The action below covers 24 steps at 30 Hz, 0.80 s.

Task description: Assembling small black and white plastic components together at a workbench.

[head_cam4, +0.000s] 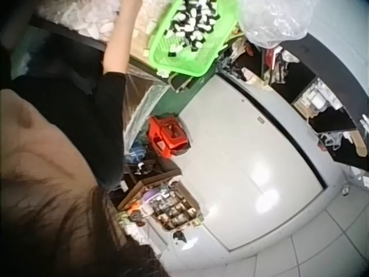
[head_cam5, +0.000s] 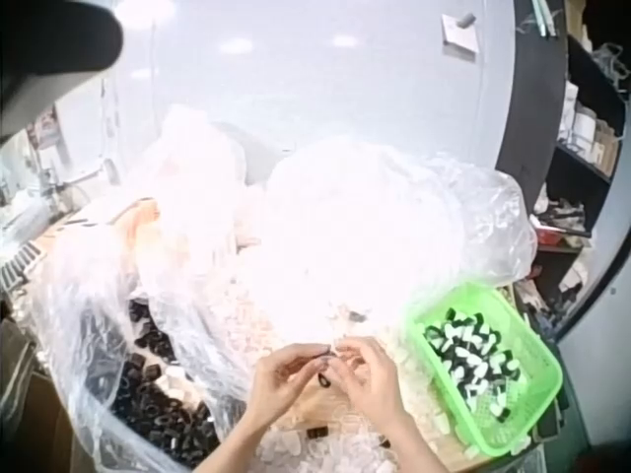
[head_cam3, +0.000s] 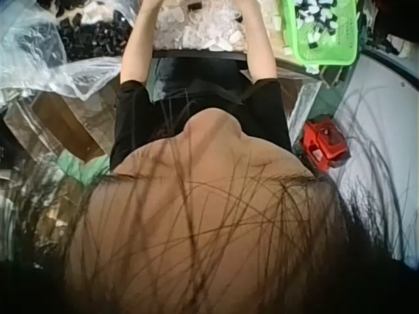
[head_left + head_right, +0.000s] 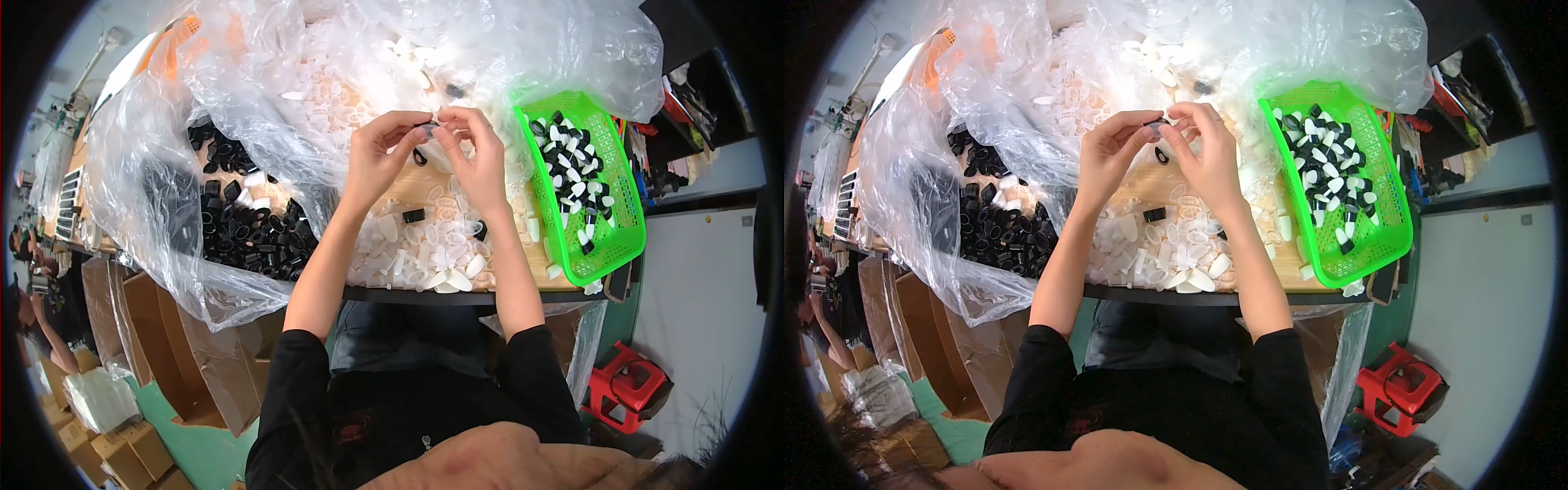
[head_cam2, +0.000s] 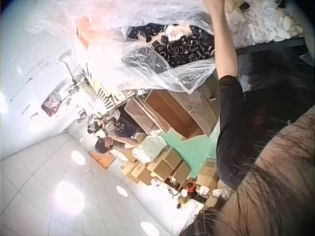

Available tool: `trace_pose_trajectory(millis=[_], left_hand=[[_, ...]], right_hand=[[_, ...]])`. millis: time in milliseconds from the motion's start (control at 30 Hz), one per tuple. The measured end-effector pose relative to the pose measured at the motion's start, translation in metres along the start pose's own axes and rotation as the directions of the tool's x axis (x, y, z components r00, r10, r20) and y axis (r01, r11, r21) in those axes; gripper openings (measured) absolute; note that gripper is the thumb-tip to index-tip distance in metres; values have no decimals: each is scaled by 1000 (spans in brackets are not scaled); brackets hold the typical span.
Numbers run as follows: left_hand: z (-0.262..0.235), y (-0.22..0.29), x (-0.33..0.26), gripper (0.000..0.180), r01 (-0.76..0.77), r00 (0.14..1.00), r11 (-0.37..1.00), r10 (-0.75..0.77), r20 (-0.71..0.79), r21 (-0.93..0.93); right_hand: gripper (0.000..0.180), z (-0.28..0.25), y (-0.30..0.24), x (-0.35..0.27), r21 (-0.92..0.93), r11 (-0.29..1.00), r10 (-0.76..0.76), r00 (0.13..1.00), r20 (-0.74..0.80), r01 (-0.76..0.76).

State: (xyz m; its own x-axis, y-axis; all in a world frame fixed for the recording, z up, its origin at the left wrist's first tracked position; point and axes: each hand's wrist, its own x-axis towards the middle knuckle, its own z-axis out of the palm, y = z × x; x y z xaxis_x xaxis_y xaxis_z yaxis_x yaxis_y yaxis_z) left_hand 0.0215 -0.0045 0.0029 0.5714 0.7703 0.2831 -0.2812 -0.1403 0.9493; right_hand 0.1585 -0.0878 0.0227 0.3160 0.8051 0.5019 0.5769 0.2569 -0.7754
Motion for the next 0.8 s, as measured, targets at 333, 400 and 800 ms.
trace_pose_trajectory(millis=[333,400,800], left_hand=[[5,-5,1,18,-237,963,922,265,-53,305],[5,-6,1,18,-248,943,919,301,-142,306],[-78,41,-26,18,4,881,457,419,-219,890]], right_hand=[[16,16,5,-6,25,994,110,991,-77,-108],[15,20,-2,-7,-15,996,88,994,-70,-89],[19,-86,45,6,-615,783,-255,854,-453,-92]])
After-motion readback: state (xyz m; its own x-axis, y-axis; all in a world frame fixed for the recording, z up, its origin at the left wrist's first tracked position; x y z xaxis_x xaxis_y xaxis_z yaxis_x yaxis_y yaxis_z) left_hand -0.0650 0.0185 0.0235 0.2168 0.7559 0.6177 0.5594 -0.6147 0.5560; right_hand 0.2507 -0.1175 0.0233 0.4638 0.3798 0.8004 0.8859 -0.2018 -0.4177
